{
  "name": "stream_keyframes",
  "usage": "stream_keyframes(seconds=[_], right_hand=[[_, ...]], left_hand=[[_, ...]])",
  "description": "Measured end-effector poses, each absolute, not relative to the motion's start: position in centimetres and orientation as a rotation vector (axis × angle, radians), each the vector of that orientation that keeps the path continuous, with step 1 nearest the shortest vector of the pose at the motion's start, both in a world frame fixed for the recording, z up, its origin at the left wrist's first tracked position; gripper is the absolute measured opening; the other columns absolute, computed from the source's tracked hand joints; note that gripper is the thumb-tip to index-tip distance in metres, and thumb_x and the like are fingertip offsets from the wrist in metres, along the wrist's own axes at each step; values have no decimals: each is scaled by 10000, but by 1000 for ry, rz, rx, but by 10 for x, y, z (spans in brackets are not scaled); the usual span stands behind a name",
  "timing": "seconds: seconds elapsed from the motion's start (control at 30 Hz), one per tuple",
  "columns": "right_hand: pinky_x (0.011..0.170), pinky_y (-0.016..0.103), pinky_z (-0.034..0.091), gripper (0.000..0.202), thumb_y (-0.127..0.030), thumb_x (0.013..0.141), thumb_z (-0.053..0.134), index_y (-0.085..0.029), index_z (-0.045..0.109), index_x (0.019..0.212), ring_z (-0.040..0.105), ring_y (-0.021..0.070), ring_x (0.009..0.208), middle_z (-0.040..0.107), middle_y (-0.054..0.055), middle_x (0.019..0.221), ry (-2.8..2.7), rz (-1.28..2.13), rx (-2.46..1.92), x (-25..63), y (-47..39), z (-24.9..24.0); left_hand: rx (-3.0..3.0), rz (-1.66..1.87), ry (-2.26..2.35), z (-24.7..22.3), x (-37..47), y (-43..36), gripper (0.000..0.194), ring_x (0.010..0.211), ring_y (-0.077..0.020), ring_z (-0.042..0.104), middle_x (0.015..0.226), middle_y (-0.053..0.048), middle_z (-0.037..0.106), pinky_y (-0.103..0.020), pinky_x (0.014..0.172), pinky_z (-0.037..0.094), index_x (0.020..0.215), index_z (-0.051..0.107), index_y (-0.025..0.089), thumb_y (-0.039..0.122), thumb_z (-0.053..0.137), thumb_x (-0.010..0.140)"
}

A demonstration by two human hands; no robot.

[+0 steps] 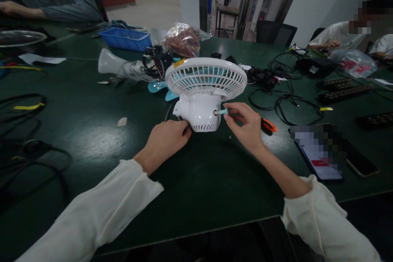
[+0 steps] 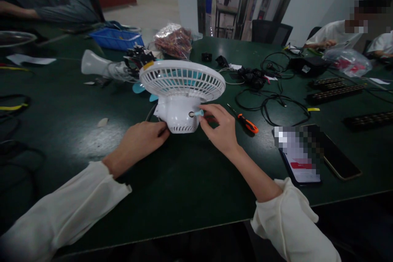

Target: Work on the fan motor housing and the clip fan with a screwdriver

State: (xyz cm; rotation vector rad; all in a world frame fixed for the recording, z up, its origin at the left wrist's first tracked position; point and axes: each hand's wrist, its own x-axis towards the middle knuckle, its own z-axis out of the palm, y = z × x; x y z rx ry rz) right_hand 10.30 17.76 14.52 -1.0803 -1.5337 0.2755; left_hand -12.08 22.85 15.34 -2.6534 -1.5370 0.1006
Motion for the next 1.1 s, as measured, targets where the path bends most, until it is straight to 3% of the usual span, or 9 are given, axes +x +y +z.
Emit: stream_keyframes(seconds=[0.63,1.1], right_hand=[[637,253,573,146,-238,832,644,-222,687,971,659,140,759,674,18,869,-1566,157,-1173,104,178,147],[627,263,559,152,-275,826,661,-204,696,955,668,152,750,685,22,823,-1488,268,-1159,103,181,142]], left_hand=[[-2644,110,-1541,155,-120,227,380,728,-253,672,835,-91,707,-333,609,469,872,657,186,367,324,894],[-2658,109,-1550,154,-121,228,369,726,-265,675,830,-91,706,-345,600,472,844,654,185,359,332,889]])
